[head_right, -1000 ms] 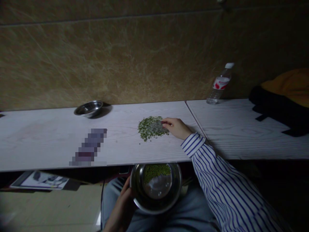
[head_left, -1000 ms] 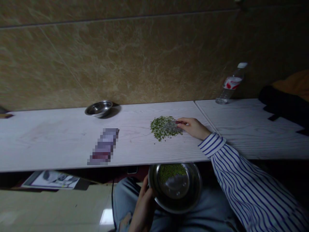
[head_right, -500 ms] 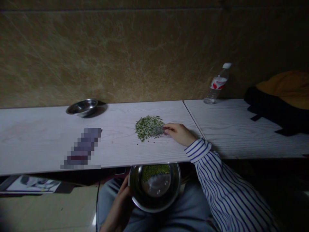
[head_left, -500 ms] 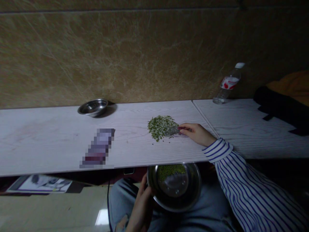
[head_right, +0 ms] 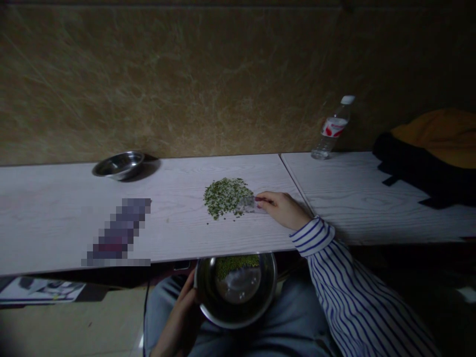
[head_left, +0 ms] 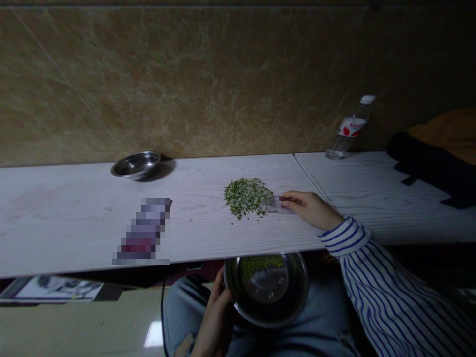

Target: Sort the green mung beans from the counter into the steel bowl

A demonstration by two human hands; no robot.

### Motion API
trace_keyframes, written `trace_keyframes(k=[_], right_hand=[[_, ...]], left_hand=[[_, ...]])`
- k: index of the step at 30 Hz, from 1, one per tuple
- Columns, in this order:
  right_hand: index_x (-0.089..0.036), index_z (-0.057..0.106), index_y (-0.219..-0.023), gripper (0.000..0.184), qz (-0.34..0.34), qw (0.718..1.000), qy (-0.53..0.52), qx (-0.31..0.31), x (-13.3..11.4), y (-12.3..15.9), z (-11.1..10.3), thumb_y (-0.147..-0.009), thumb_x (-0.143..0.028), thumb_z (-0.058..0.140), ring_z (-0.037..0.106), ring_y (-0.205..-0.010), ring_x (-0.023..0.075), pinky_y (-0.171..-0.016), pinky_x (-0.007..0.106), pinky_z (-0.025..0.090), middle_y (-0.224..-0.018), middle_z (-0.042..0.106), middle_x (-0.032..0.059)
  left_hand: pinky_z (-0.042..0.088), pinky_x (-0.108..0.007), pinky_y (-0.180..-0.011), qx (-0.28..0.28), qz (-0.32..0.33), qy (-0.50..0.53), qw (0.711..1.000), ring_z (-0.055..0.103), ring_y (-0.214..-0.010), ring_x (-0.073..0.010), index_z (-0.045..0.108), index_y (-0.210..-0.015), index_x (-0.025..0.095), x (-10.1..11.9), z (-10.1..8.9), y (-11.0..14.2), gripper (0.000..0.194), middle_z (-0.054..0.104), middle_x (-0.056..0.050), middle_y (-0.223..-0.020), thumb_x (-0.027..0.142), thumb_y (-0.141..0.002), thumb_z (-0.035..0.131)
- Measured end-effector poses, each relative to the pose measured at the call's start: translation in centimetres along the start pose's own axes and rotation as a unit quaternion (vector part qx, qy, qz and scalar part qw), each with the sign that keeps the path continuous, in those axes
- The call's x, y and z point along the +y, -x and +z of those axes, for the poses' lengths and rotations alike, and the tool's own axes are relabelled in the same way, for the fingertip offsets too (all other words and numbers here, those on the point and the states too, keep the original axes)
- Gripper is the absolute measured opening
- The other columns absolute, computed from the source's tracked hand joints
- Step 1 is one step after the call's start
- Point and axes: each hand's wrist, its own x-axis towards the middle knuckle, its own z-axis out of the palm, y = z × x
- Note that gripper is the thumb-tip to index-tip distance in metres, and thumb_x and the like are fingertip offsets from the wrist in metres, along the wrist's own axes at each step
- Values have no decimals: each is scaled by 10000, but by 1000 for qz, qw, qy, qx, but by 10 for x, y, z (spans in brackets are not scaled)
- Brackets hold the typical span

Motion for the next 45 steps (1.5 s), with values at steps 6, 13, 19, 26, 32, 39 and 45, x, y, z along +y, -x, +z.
trace_keyframes(k=[6, 13, 19, 26, 32, 39, 45], right_hand=[[-211, 784, -1011, 227, 18, 999, 12, 35, 7, 2, -6, -859, -251, 620, 742, -923, 236, -865, 357, 581, -1006, 807, 69], [-201, 781, -1016, 235, 12, 1000, 1, 0, -3, 7, 1, -867, -223, 601, 747, -928, 224, -854, 341, 589, -1019, 808, 70], [-187, 773, -1004, 231, 55, 997, -7, 53, 5, 25, -14, -851, -255, 615, 755, -880, 239, -801, 341, 611, -961, 809, 82], [-221, 775, -944, 170, 77, 996, -31, 42, 21, 49, -16, -829, -270, 659, 767, -849, 234, -763, 325, 636, -938, 812, 64], [-211, 756, -937, 162, 88, 992, -71, 56, 22, 33, -9, -814, -217, 651, 761, -774, 216, -704, 315, 629, -886, 811, 61], [-202, 751, -945, 158, 83, 994, -62, 31, 4, 29, 5, -838, -201, 635, 756, -786, 211, -724, 311, 617, -906, 807, 66], [-199, 756, -969, 168, 67, 996, -45, 37, -1, 17, 8, -850, -186, 638, 761, -861, 215, -787, 316, 614, -944, 810, 67]], left_hand=[[484, -366, -883, 2, 1, -1, 1000, 682, -959, -269, 614, -1374, 253, -5, -6, -2, 771, 766, -49, -988, 210, -615, 741], [475, -356, -882, -12, 14, 13, 1000, 676, -844, -233, 684, -1266, 231, -9, -10, -8, 662, 742, -26, -859, 172, -610, 748], [466, -312, -758, -27, 29, -1, 999, 614, -673, -185, 730, -1198, 230, -9, -10, -13, 628, 637, 34, -618, 203, -574, 791], [467, -308, -744, 2, 22, 13, 1000, 668, -793, -229, 733, -1145, 233, -13, -14, -18, 604, 710, 2, -710, 173, -546, 775], [499, -350, -821, -2, -3, -1, 1000, 698, -944, -284, 609, -1382, 247, -7, -8, -9, 819, 778, -41, -904, 212, -577, 761], [481, -424, -984, 3, -3, -2, 1000, 664, -1134, -321, 621, -1369, 246, -4, -5, 1, 741, 775, -74, -1115, 212, -641, 757], [467, -420, -1009, 7, 7, -13, 1000, 646, -1174, -324, 655, -1331, 246, -4, -7, 1, 679, 776, -80, -1130, 232, -660, 759]])
